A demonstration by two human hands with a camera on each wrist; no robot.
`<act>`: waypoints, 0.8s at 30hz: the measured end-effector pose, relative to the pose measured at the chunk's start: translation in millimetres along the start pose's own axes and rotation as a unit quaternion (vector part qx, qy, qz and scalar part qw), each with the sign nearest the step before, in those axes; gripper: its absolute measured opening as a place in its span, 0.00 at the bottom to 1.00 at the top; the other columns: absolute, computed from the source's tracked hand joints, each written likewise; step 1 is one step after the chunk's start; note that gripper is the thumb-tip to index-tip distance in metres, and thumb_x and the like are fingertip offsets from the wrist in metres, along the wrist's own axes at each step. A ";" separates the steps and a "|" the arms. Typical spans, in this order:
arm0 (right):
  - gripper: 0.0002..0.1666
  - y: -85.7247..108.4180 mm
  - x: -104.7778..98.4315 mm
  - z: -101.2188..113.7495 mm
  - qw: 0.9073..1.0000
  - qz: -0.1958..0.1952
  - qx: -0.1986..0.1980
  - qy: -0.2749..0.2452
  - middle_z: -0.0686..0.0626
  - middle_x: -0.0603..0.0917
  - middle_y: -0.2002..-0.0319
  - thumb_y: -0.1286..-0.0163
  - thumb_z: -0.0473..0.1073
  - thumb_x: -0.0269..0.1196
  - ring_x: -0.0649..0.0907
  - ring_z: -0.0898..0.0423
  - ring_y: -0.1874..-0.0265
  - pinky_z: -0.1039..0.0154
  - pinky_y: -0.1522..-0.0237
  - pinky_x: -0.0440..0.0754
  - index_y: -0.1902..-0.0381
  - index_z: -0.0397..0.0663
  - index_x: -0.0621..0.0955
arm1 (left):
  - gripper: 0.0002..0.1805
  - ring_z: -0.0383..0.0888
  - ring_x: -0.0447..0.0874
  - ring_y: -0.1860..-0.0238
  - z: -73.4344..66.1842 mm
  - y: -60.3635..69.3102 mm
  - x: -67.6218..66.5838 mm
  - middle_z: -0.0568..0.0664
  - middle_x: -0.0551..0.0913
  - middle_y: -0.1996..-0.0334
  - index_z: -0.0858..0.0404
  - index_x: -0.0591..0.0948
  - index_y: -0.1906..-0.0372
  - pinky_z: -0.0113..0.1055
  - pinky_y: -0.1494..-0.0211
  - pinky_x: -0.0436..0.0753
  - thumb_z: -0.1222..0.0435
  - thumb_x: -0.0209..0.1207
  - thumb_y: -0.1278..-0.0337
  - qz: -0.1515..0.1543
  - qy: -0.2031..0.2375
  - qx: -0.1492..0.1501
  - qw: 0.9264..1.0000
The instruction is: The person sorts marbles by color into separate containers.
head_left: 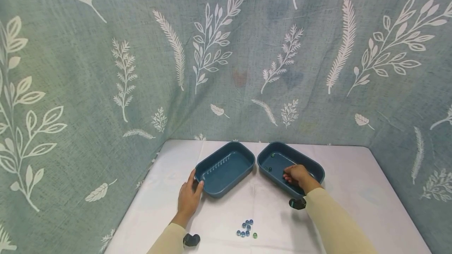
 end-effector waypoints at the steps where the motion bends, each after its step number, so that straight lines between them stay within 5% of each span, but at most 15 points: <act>1: 0.09 -0.2 0.0 0.2 1.000 0.000 0.000 -0.001 0.49 0.82 0.79 0.29 0.29 0.53 0.80 0.63 0.83 0.71 0.80 0.77 0.55 0.27 0.76 | 0.35 0.60 0.74 0.45 0.2 -0.3 0.5 0.54 0.72 0.34 0.40 0.57 0.24 0.58 0.43 0.70 0.39 0.48 0.33 0.001 -0.002 0.000 1.000; 24: 0.08 0.2 2.8 1.5 1.000 0.003 -0.001 -0.012 0.49 0.81 0.77 0.28 0.29 0.53 0.80 0.63 0.83 0.71 0.80 0.78 0.55 0.28 0.74 | 0.34 0.62 0.73 0.43 -0.7 0.7 0.7 0.56 0.72 0.34 0.39 0.56 0.24 0.61 0.43 0.69 0.41 0.48 0.32 0.003 -0.002 -0.005 1.000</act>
Point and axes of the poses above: each hand's wrist, its own y-axis away from the middle knuckle, its own x-axis out of the palm, z = x × y, the point moved 8 cm from there along -y, towards the middle knuckle
